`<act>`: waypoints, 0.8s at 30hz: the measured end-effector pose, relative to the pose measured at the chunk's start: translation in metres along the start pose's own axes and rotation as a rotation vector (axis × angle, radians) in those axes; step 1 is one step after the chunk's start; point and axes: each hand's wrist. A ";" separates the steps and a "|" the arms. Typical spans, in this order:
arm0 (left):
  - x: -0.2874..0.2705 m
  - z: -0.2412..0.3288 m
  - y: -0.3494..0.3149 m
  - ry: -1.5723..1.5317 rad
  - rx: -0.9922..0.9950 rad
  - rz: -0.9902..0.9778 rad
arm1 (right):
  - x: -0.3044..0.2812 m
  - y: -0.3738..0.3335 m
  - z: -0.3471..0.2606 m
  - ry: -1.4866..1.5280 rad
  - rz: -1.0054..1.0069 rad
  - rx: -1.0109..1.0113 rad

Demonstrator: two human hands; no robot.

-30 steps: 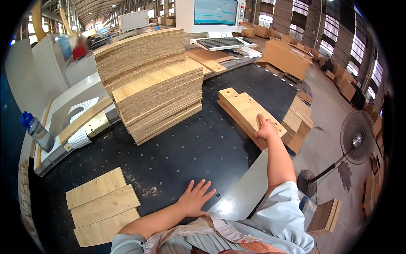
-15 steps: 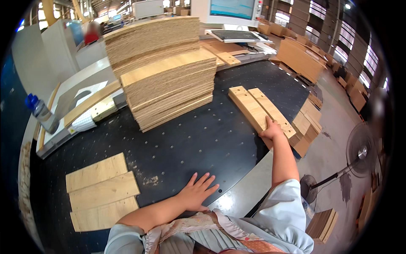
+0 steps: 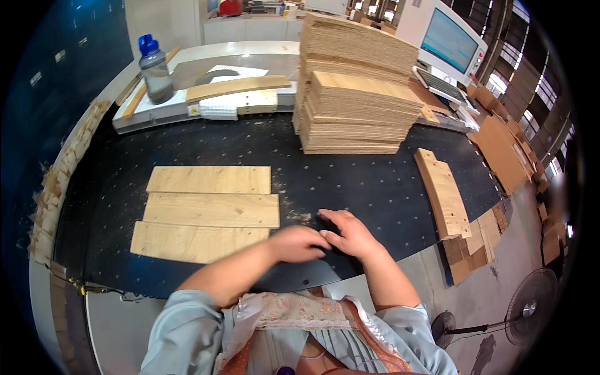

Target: The person organizes and stacks wooden panels on a work table, wipes sawdust off the surface, and attaches stickers to the edges of the panels.

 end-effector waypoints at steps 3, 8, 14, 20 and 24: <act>-0.055 -0.054 -0.106 -0.325 -0.392 0.603 | 0.037 0.022 -0.027 0.070 0.003 0.011; -0.150 -0.077 -0.289 0.549 -1.055 1.095 | 0.085 0.071 -0.051 -0.110 -0.035 0.210; -0.138 -0.095 -0.304 0.405 -0.950 1.010 | 0.107 0.097 -0.068 0.043 0.046 0.528; -0.151 -0.059 -0.330 0.341 -0.908 1.087 | 0.097 0.085 -0.094 0.015 0.149 0.378; -0.138 -0.041 -0.359 0.450 -0.928 1.030 | 0.112 0.062 -0.116 0.065 0.031 0.349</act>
Point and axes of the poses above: each hand's wrist, its own y-axis towards the middle knuckle, its own x-axis out of the palm, z = x × y, and after that the axes turned 9 degrees about -x, right-handed
